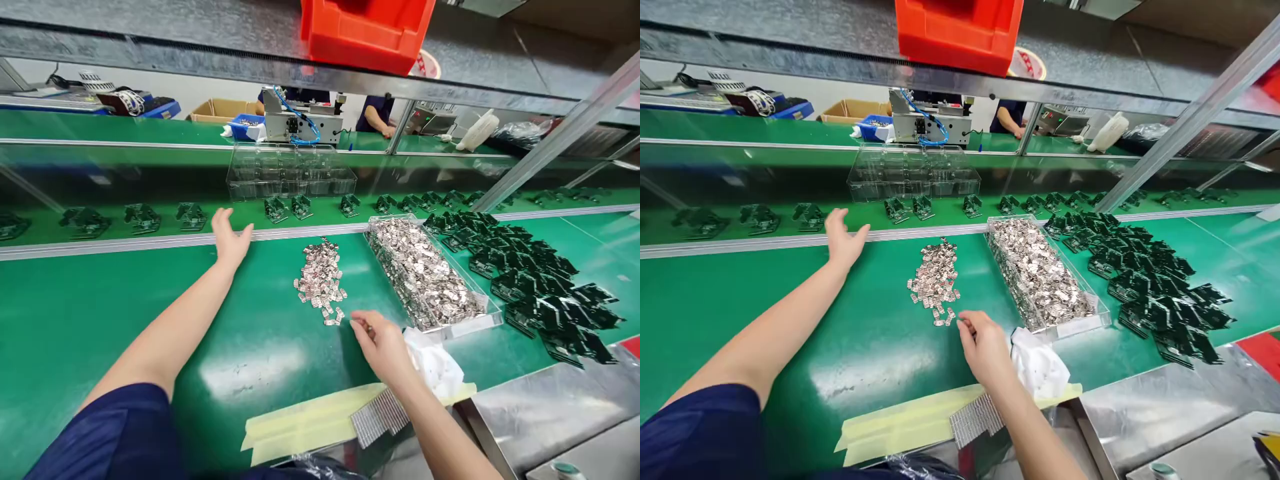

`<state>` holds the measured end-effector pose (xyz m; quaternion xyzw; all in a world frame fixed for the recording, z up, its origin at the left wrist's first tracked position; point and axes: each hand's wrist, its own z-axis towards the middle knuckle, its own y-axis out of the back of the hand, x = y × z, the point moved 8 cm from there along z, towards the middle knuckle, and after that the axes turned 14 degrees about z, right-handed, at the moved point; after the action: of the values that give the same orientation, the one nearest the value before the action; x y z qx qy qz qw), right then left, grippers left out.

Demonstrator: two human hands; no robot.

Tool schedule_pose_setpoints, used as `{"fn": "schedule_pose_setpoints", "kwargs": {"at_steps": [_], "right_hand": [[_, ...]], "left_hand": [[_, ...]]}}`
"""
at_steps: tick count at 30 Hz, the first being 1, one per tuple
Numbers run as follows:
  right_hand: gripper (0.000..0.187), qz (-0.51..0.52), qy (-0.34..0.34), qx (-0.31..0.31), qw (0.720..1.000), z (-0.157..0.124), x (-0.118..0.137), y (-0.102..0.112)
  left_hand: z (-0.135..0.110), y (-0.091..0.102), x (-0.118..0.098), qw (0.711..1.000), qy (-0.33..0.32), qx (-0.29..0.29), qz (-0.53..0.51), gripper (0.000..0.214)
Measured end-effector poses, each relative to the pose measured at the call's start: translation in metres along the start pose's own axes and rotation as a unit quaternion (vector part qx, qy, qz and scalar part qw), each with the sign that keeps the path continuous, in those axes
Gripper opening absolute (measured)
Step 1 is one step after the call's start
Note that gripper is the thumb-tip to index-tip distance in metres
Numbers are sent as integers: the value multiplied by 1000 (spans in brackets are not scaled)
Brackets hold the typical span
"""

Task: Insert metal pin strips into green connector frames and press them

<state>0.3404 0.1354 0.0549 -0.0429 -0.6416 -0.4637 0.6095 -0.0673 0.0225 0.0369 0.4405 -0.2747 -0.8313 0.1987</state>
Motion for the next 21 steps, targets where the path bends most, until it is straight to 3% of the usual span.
{"fn": "schedule_pose_setpoints", "kwargs": {"at_steps": [2, 4, 8, 11, 16, 18, 21], "right_hand": [[22, -58, -25, 21, 998, 21, -8, -14], [18, -128, -46, 35, 990, 33, -17, -23], [23, -195, -75, 66, 976, 51, -38, -27], [25, -215, -66, 51, 973, 55, -50, -14], [25, -251, 5, -22, 968, 32, -58, 5], [26, -241, 32, -15, 970, 20, -58, -2], [29, -204, 76, 48, 975, 1, -50, -28]], "left_hand": [[2, 45, 31, 995, 8, -80, 63, 74], [7, 75, 59, 984, 60, -113, 121, 79], [28, 85, 92, 971, 150, -104, 155, 89], [45, 76, 97, 972, 154, -90, 152, 86], [57, 69, 86, 980, 136, -50, 133, 53], [52, 73, 76, 982, 124, -55, 130, 45], [26, 88, 59, 984, 95, -79, 129, 41]]}}
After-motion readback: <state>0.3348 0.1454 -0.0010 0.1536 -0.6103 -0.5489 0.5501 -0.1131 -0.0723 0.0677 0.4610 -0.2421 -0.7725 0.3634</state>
